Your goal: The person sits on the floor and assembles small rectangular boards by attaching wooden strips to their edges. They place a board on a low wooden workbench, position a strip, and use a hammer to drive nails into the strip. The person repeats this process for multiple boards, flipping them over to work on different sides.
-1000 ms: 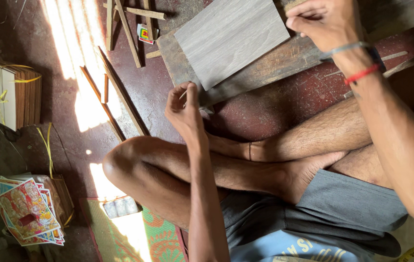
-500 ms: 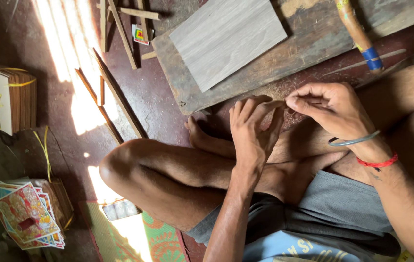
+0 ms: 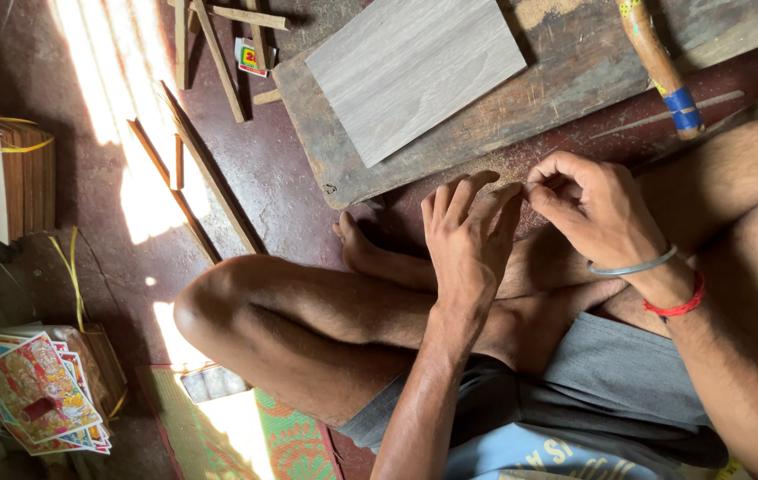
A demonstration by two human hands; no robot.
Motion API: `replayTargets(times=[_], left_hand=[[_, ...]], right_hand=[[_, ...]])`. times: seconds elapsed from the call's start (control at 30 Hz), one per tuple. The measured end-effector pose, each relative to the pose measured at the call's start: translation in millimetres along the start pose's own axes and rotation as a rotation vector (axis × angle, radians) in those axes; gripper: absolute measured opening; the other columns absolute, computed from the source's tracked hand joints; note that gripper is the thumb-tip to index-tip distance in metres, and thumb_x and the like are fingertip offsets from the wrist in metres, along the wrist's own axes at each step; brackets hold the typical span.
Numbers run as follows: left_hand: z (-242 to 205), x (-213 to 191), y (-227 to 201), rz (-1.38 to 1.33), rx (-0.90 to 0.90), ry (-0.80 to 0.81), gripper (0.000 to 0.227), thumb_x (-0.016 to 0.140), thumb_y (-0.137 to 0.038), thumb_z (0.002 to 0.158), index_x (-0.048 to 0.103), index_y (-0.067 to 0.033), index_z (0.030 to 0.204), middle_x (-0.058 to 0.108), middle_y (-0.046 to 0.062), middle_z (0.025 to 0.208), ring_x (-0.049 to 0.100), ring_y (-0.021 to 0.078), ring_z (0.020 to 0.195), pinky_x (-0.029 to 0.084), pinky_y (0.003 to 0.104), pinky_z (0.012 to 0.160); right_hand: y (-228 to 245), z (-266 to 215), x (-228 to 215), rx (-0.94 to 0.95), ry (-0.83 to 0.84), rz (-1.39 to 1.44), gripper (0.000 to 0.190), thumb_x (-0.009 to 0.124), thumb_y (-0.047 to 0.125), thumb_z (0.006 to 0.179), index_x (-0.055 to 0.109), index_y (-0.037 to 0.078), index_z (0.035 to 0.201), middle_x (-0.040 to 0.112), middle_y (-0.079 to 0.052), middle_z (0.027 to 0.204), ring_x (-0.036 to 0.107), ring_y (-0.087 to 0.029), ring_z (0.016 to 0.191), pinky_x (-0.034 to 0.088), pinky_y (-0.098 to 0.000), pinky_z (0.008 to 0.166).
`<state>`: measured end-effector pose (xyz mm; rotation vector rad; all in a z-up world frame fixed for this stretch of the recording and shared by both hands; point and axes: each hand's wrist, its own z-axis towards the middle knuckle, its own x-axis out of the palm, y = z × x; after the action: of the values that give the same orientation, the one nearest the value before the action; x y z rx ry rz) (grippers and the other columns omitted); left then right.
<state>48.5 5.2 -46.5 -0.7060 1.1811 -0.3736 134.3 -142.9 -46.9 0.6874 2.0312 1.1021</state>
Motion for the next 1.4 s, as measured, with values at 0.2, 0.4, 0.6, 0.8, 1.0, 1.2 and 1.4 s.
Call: replayTargets(times=[0.2, 0.4, 0.6, 0.8, 1.0, 1.2, 1.4], left_hand=[[4.6, 1.5, 10.0, -0.019, -0.005, 0.161, 0.019, 0.082, -0.014, 0.09, 0.078, -0.0153, 0.109, 0.071, -0.003, 0.116, 0.061, 0.017, 0.097, 0.047, 0.035, 0.088], [7.0, 8.3, 16.4, -0.077, -0.009, 0.17, 0.019, 0.082, -0.012, 0.088, 0.078, -0.0142, 0.106, 0.071, -0.004, 0.11, 0.061, 0.0174, 0.098, 0.047, 0.035, 0.088], [19.7, 31.1, 27.7, -0.149, -0.161, 0.085, 0.013, 0.082, -0.016, 0.094, 0.08, -0.0141, 0.107, 0.075, -0.002, 0.101, 0.056, 0.0131, 0.085, 0.044, 0.032, 0.079], [66.9, 60.5, 38.1, -0.148, -0.255, -0.181, 0.016, 0.081, -0.031, 0.089, 0.08, -0.0177, 0.097, 0.07, 0.002, 0.091, 0.054, 0.0178, 0.094, 0.045, 0.04, 0.096], [91.9, 80.8, 48.9, -0.163, -0.191, -0.169, 0.019, 0.08, -0.036, 0.094, 0.082, -0.0212, 0.105, 0.071, -0.001, 0.102, 0.059, 0.0144, 0.104, 0.035, 0.048, 0.117], [89.7, 98.0, 60.6, -0.104, -0.244, -0.167, 0.019, 0.081, -0.038, 0.089, 0.083, -0.0242, 0.102, 0.069, -0.003, 0.102, 0.048, 0.018, 0.102, 0.039, 0.04, 0.097], [91.6, 96.3, 57.0, -0.065, -0.238, -0.149, 0.02, 0.08, -0.04, 0.09, 0.083, -0.0235, 0.1, 0.057, -0.004, 0.096, 0.042, 0.0198, 0.101, 0.038, 0.039, 0.095]], right_hand=[[4.2, 0.5, -9.0, -0.057, 0.031, -0.094, 0.016, 0.067, 0.013, 0.095, 0.072, 0.0, 0.104, 0.076, -0.009, 0.086, 0.072, -0.012, 0.075, 0.057, -0.0281, 0.066], [13.7, 2.0, -12.2, -0.004, 0.034, -0.243, 0.021, 0.067, 0.019, 0.099, 0.072, 0.001, 0.108, 0.075, -0.013, 0.083, 0.072, -0.019, 0.073, 0.056, -0.0306, 0.066], [11.2, 3.5, -19.9, -0.11, 0.048, -0.147, 0.029, 0.068, 0.015, 0.097, 0.071, 0.003, 0.124, 0.076, -0.01, 0.103, 0.071, -0.017, 0.082, 0.057, -0.0282, 0.071], [-1.3, 30.1, -47.7, -0.133, -0.247, 0.104, 0.023, 0.065, 0.0, 0.105, 0.067, -0.002, 0.128, 0.072, -0.01, 0.11, 0.069, -0.011, 0.093, 0.06, -0.0242, 0.083], [1.1, 34.9, -62.4, -0.089, -0.392, 0.13, 0.016, 0.064, -0.003, 0.105, 0.067, -0.005, 0.121, 0.071, -0.01, 0.105, 0.068, -0.01, 0.089, 0.059, -0.0226, 0.082], [-3.0, 35.9, -63.9, -0.102, -0.408, 0.125, 0.014, 0.064, -0.004, 0.107, 0.068, -0.004, 0.12, 0.071, -0.011, 0.104, 0.069, -0.011, 0.088, 0.06, -0.0233, 0.08], [-20.7, 36.5, -66.6, -0.147, -0.453, 0.134, 0.014, 0.065, -0.003, 0.112, 0.068, -0.003, 0.125, 0.071, -0.009, 0.109, 0.069, -0.01, 0.094, 0.06, -0.0227, 0.082]])
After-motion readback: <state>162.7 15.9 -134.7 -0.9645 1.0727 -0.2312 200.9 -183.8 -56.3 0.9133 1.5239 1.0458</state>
